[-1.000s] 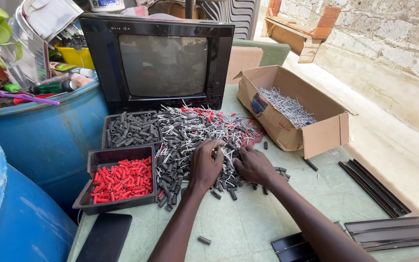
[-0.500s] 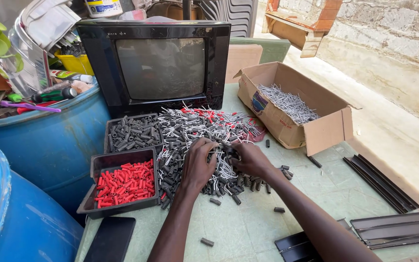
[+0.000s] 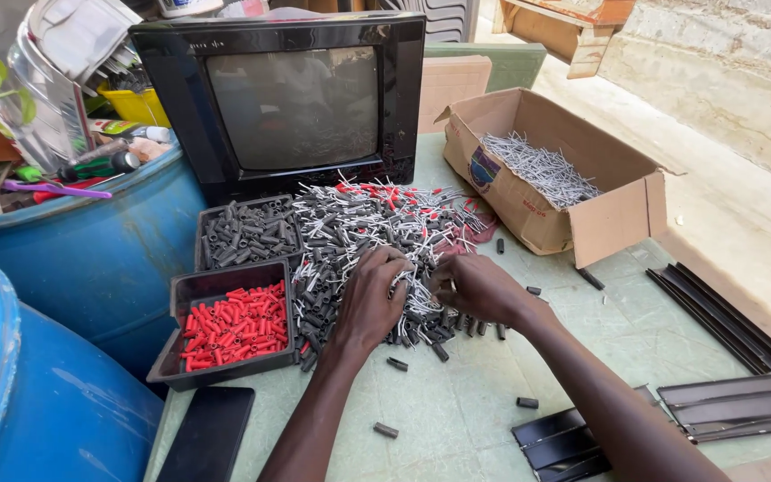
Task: Sorting small black and red plastic parts from a central pile into separate trays
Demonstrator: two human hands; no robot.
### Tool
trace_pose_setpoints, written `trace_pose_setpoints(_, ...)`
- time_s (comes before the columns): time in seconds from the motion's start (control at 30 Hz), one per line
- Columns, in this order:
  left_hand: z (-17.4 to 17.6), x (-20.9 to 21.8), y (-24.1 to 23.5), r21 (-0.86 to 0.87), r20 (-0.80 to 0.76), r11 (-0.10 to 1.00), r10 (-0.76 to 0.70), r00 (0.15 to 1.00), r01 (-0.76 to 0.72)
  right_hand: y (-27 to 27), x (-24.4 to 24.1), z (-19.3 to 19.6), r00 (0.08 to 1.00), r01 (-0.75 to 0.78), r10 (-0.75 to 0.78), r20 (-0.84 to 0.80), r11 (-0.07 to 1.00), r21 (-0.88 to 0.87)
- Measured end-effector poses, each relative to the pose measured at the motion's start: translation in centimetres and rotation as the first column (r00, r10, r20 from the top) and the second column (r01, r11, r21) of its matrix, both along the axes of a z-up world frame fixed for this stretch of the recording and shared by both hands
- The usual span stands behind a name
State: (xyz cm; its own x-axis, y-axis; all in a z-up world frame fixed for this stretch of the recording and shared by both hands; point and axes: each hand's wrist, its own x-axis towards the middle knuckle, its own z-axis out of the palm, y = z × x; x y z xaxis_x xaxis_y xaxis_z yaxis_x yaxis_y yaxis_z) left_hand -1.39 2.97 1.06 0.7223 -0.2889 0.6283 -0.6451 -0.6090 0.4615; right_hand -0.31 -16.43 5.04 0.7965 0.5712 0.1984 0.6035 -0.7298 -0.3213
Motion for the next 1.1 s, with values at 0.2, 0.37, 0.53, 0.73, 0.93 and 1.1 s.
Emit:
trace_pose_setpoints(0.2,-2.3,1.6,-0.2,-0.047,0.033,0.999,-0.019,0.999,0.021,-3.5,-8.3,5.1,0.971,0.070,-0.116,-0.211,0.975,-0.213)
trace_pose_setpoints(0.37,-0.1,0.0,-0.8,-0.015,0.006,0.998,-0.065,0.998,0.065,-3.4,-8.5,4.9,0.958,0.086,-0.110,-0.265,0.991,-0.100)
trace_pose_setpoints(0.53,-2.7,1.1,-0.2,0.207,-0.062,0.969,-0.121,0.991,0.131,-1.0,-4.2,2.4,0.989,0.059,-0.051,-0.140,0.997,0.050)
trace_pose_setpoints(0.73,-3.2,1.8,0.4,0.188,-0.033,0.980,-0.055,0.998,0.060,-0.1,3.5,-3.6,0.998,0.001,0.006,0.059,0.994,-0.111)
trace_pose_setpoints(0.93,-3.9,1.7,0.6,0.200,-0.006,0.980,-0.003,1.000,0.004,0.1,3.5,-4.2,1.000,-0.005,0.009,0.022,0.988,-0.153)
trace_pose_setpoints(1.1,-3.1,1.6,0.5,0.189,-0.008,0.982,0.017,1.000,-0.015,0.2,4.2,-6.2,0.999,0.029,-0.029,-0.033,0.999,-0.015)
